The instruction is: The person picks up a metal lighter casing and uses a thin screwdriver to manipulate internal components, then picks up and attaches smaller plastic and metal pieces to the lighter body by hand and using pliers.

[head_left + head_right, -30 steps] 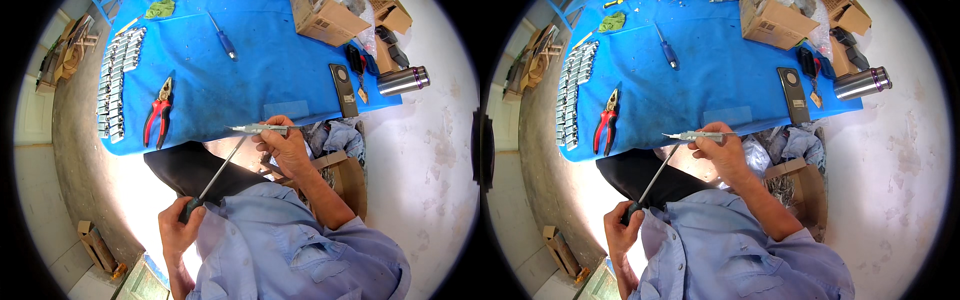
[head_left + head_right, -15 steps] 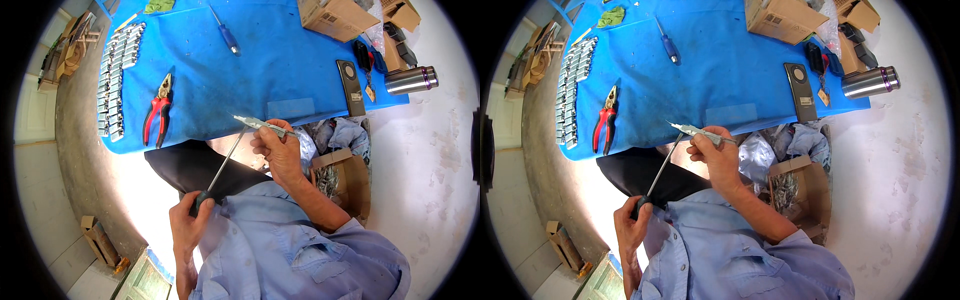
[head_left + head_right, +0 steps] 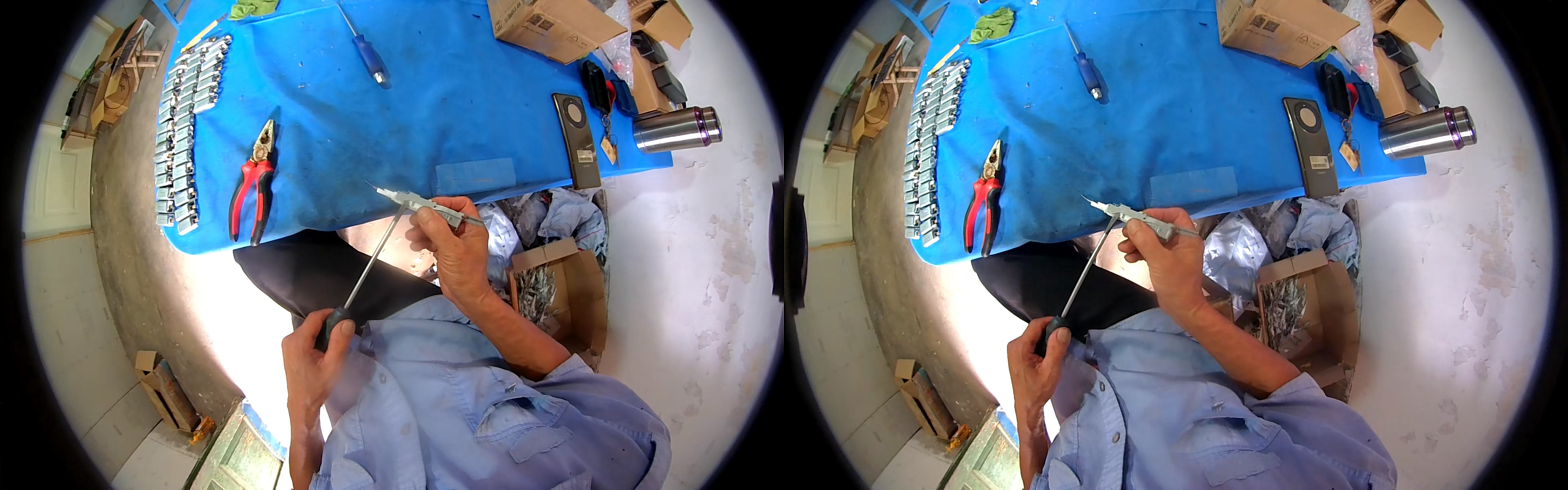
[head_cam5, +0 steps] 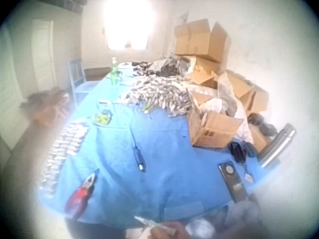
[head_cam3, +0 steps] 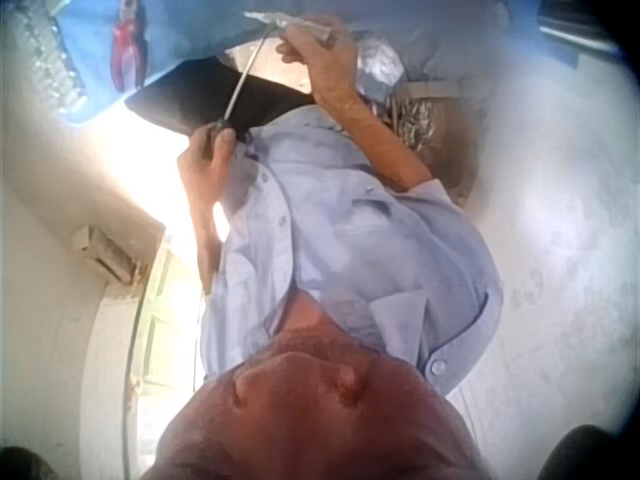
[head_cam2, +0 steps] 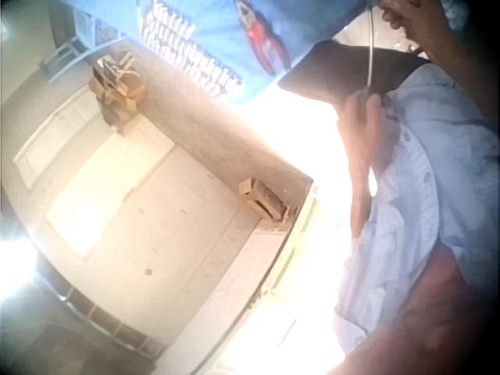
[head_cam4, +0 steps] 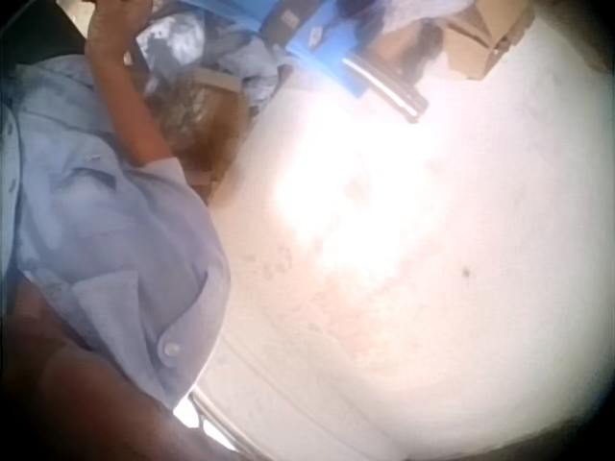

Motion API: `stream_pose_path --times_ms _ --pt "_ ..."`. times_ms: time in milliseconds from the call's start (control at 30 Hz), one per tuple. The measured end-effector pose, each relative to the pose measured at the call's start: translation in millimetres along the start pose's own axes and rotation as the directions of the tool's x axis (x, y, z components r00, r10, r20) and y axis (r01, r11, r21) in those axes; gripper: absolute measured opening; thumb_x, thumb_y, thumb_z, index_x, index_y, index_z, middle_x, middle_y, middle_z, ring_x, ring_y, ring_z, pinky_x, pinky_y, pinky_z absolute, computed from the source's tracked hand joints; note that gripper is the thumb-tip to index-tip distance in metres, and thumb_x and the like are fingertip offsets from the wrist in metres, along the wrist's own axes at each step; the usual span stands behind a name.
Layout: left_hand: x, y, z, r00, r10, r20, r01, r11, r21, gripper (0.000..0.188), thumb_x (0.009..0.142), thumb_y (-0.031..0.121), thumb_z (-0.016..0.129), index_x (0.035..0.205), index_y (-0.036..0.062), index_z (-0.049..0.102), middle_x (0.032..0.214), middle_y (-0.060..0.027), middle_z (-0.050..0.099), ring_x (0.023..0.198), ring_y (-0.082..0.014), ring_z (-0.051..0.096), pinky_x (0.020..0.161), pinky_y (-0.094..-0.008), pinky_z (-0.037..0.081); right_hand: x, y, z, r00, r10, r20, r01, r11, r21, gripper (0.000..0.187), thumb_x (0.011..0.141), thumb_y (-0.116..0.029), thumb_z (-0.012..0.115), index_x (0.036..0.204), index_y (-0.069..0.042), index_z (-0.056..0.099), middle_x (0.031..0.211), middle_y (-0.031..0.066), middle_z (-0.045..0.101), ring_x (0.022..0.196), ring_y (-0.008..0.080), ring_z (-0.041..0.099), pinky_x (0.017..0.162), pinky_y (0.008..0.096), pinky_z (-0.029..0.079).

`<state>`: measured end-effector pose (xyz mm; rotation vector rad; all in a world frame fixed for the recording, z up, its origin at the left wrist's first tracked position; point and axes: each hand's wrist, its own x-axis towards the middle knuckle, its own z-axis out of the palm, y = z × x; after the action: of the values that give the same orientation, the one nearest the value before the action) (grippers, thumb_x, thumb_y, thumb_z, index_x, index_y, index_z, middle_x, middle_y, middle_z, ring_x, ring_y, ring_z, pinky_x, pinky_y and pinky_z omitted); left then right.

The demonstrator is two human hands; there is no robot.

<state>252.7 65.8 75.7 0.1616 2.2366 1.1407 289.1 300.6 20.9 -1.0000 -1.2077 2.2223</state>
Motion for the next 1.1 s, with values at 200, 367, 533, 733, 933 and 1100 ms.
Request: stream_pose_path --times_ms 200,367,533,733,933,1100 --pt "-9 20 18 0.980 0.161 -0.121 -0.138 0.975 0.176 0.029 0.097 0.023 0.069 0.109 -0.0035 0.068 0.070 -0.0077 0.063 0.062 -0.0104 0.054 0.056 -0.0272 0.042 3 7 -2 0.996 -0.088 0.013 0.089 0.995 -0.040 0.022 0.094 -0.007 0.073 0.108 0.001 0.058 0.091 0.0109 0.071 0.076 0.0150 0.071 0.065 0.0272 0.058" --pt "-10 18 25 0.992 0.118 -0.035 -0.113 0.987 0.113 0.030 0.101 0.025 0.063 0.111 -0.0024 0.066 0.065 -0.0082 0.061 0.056 -0.0137 0.056 0.053 -0.0281 0.043 5 17 -4 0.988 -0.151 0.038 0.152 0.988 -0.026 0.019 0.094 -0.005 0.072 0.106 0.001 0.060 0.090 0.0100 0.071 0.074 0.0136 0.071 0.066 0.0267 0.058" --pt "-5 3 12 0.958 -0.122 0.259 0.197 0.937 -0.289 0.040 0.106 0.037 0.053 0.104 -0.0006 0.066 0.059 -0.0031 0.056 0.046 -0.0088 0.048 0.045 -0.0242 0.036 10 18 -7 0.978 -0.190 0.086 0.197 0.977 -0.080 0.017 0.094 -0.003 0.071 0.107 0.001 0.060 0.089 0.0095 0.071 0.075 0.0126 0.070 0.067 0.0266 0.058" --pt "4 4 0 0.888 -0.192 0.417 0.360 0.855 -0.373 0.043 0.104 0.042 0.056 0.100 0.0014 0.069 0.065 -0.0013 0.061 0.055 -0.0081 0.054 0.050 -0.0241 0.039 15 19 -13 0.965 -0.229 0.126 0.235 0.971 -0.042 0.017 0.093 -0.001 0.071 0.106 0.001 0.061 0.087 0.0091 0.070 0.074 0.0114 0.068 0.066 0.0261 0.057" --pt "1 23 -1 0.989 -0.089 0.118 0.084 0.995 0.045 0.032 0.097 0.029 0.067 0.107 -0.0012 0.069 0.072 -0.0104 0.068 0.065 -0.0151 0.064 0.061 -0.0290 0.050 15 13 -14 0.969 -0.211 0.124 0.224 0.970 -0.095 0.019 0.091 -0.002 0.074 0.106 0.000 0.063 0.088 0.0072 0.070 0.074 0.0095 0.065 0.066 0.0262 0.055" --pt "-8 38 -2 0.996 0.087 -0.008 -0.084 0.976 0.201 0.036 0.088 0.018 0.075 0.117 0.0006 0.065 0.085 -0.0166 0.072 0.073 -0.0271 0.072 0.068 -0.0339 0.055 16 13 -19 0.938 -0.303 0.166 0.341 0.890 -0.303 0.023 0.087 -0.003 0.078 0.107 -0.001 0.066 0.093 0.0035 0.071 0.082 0.0057 0.063 0.071 0.0229 0.052"
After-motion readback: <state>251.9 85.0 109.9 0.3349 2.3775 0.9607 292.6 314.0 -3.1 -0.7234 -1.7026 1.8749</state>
